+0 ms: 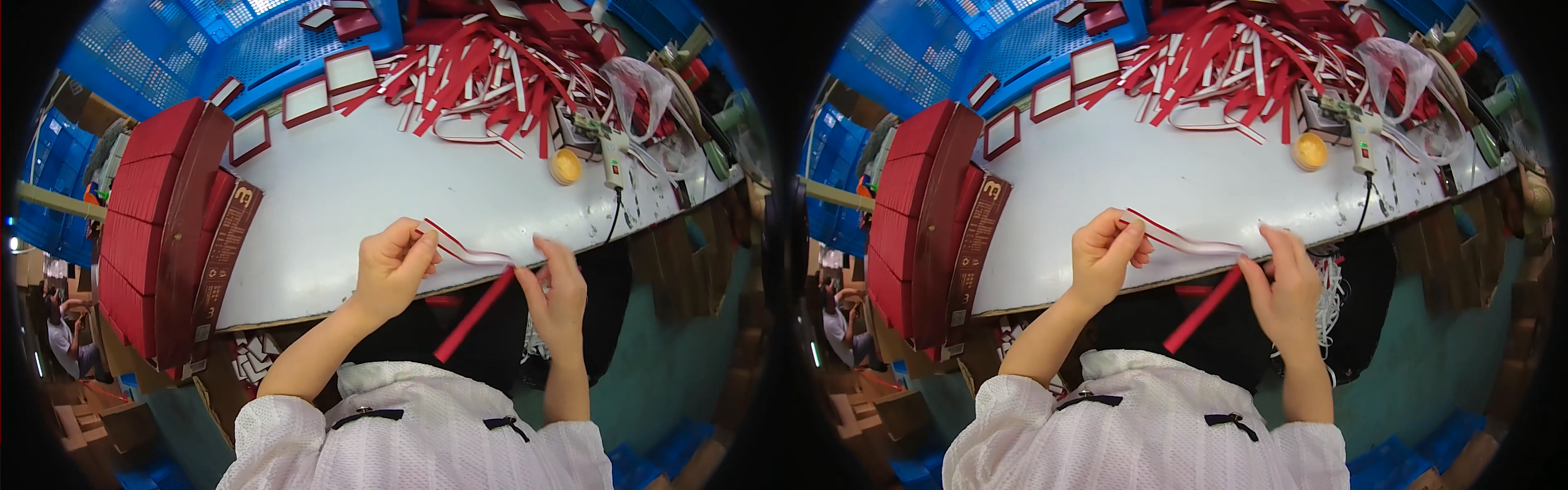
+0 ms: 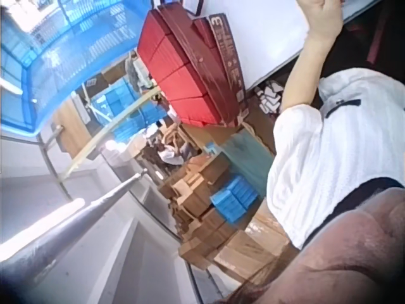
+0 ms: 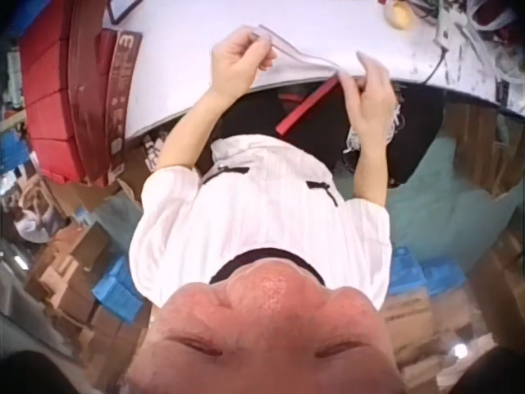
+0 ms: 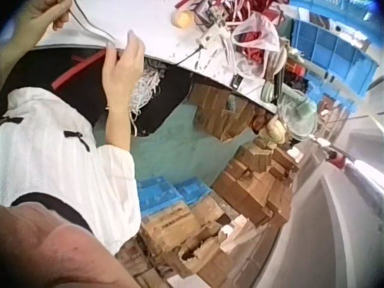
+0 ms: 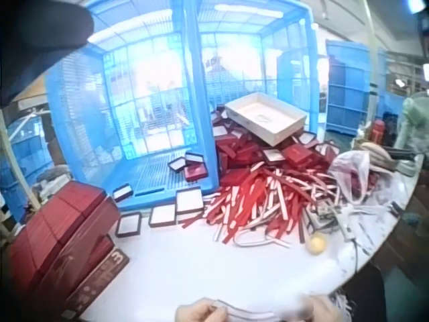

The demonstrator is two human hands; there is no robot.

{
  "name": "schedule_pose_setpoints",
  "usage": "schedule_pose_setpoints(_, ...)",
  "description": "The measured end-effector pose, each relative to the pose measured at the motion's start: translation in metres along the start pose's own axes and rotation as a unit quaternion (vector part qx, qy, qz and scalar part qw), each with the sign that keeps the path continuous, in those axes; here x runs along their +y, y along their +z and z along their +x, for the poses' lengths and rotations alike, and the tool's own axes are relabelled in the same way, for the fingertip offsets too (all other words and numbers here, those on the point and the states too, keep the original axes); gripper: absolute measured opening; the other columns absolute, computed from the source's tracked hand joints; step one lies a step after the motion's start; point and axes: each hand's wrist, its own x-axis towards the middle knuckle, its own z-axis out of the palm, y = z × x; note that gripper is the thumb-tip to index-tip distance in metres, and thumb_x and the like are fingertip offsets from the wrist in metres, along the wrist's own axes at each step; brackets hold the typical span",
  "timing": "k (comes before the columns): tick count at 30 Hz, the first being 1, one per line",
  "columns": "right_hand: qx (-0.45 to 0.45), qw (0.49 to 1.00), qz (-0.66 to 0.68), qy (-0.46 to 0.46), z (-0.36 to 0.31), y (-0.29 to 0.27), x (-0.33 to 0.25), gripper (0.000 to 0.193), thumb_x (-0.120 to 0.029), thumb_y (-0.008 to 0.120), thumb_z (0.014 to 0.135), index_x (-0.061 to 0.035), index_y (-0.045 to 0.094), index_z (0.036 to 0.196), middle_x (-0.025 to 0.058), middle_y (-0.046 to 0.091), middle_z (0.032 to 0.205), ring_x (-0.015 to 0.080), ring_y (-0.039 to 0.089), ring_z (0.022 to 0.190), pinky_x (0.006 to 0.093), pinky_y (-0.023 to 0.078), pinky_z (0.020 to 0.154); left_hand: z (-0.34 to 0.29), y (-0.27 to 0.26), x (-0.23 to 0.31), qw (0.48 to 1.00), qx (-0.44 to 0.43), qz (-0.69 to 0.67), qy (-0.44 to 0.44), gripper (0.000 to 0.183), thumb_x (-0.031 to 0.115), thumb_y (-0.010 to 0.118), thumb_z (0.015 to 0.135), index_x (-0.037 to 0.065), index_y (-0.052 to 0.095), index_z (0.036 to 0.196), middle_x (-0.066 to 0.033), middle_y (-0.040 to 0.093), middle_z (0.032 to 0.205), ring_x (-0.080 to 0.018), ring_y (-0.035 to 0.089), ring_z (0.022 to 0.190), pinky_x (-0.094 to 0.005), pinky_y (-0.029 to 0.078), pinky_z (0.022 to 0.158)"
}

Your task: The person wraps small red boxes with red ribbons by hand. They pick up a box, thread a ribbon through a slot, pull it tight, and place the finished box into a stack. The process is repeated continuously throughout the video.

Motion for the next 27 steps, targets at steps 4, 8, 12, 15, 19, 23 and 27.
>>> schedule_pose_setpoints(4, 0.118, 0.949, -0.048, -0.288, 0.021, 0.032, -0.03, 0.022, -0.005, 0.058, 0.062, -0.0024, 0.053, 0.083, 0.0046, 0.053, 0.073, 0.0182, 0.05, 0.059, 0.0273, 0.04, 0.049, -0.007, 0.023, -0.004, 0.996, -0.02, -0.086, -0.019, 0.017, 0.008, 0.041, 0.084, -0.002, 0.051, 0.075, -0.0051, 0.055, 0.065, -0.0082, 0.052, 0.055, -0.0202, 0.045, 0.051)
schedule_pose_setpoints(8, 0.115, 0.938, -0.107, -0.31, 0.028, 0.043, -0.028, 0.018, -0.01, 0.057, 0.058, -0.0039, 0.051, 0.073, 0.0022, 0.046, 0.063, 0.0147, 0.046, 0.053, 0.0257, 0.035, 0.044, -0.009, 0.021, -0.003, 0.995, -0.048, -0.087, -0.015, 0.018, 0.005, 0.038, 0.084, -0.004, 0.05, 0.075, -0.0043, 0.055, 0.065, -0.0091, 0.053, 0.058, -0.0214, 0.046, 0.054)
schedule_pose_setpoints(12, 0.058, 0.937, -0.147, -0.312, 0.027, 0.042, -0.025, 0.016, -0.011, 0.056, 0.058, -0.0046, 0.05, 0.071, 0.0022, 0.044, 0.061, 0.0147, 0.045, 0.052, 0.0248, 0.034, 0.044, -0.005, 0.015, -0.005, 0.996, -0.082, 0.031, -0.005, 0.016, 0.005, 0.041, 0.083, -0.003, 0.054, 0.079, -0.0046, 0.056, 0.066, -0.0083, 0.053, 0.057, -0.0213, 0.045, 0.051)
schedule_pose_setpoints(15, 0.038, 0.941, -0.138, -0.305, 0.026, 0.041, -0.019, 0.014, -0.01, 0.055, 0.059, -0.0046, 0.05, 0.071, 0.0033, 0.043, 0.059, 0.0153, 0.044, 0.048, 0.0246, 0.034, 0.041, 0.0, 0.01, -0.003, 0.962, -0.135, 0.235, 0.036, 0.016, 0.003, 0.041, 0.083, -0.004, 0.054, 0.077, -0.0044, 0.056, 0.063, -0.0076, 0.053, 0.055, -0.0206, 0.046, 0.051)
schedule_pose_setpoints(19, 0.134, 0.971, -0.009, -0.198, 0.021, 0.039, -0.008, 0.007, -0.004, 0.051, 0.067, -0.0026, 0.051, 0.073, 0.0047, 0.046, 0.059, 0.0131, 0.039, 0.04, 0.0232, 0.032, 0.037, -0.003, 0.019, -0.006, 0.98, -0.068, 0.177, 0.059, 0.015, 0.002, 0.041, 0.082, -0.004, 0.054, 0.079, -0.0073, 0.057, 0.065, -0.0105, 0.054, 0.055, -0.0231, 0.047, 0.053)
schedule_pose_setpoints(23, 0.188, 0.692, 0.653, 0.245, 0.0, 0.01, 0.049, 0.014, -0.006, 0.045, 0.079, 0.0035, 0.052, 0.085, 0.0007, 0.048, 0.063, 0.003, 0.038, 0.044, 0.0167, 0.032, 0.037, -0.014, 0.0, -0.028, 0.981, 0.086, -0.17, 0.032, 0.012, 0.006, 0.043, 0.081, -0.001, 0.053, 0.083, -0.0105, 0.059, 0.073, -0.0193, 0.059, 0.064, -0.0289, 0.05, 0.059)
schedule_pose_setpoints(27, 0.237, 0.561, 0.755, 0.243, -0.063, -0.018, 0.22, 0.025, 0.001, 0.039, 0.079, 0.0127, 0.041, 0.1, 0.0147, 0.055, 0.085, 0.0156, 0.056, 0.073, 0.0226, 0.05, 0.062, -0.023, -0.059, -0.026, 0.918, 0.21, -0.335, 0.044, 0.013, 0.012, 0.042, 0.081, 0.004, 0.05, 0.085, -0.0099, 0.058, 0.08, -0.0209, 0.059, 0.069, -0.0305, 0.051, 0.06)
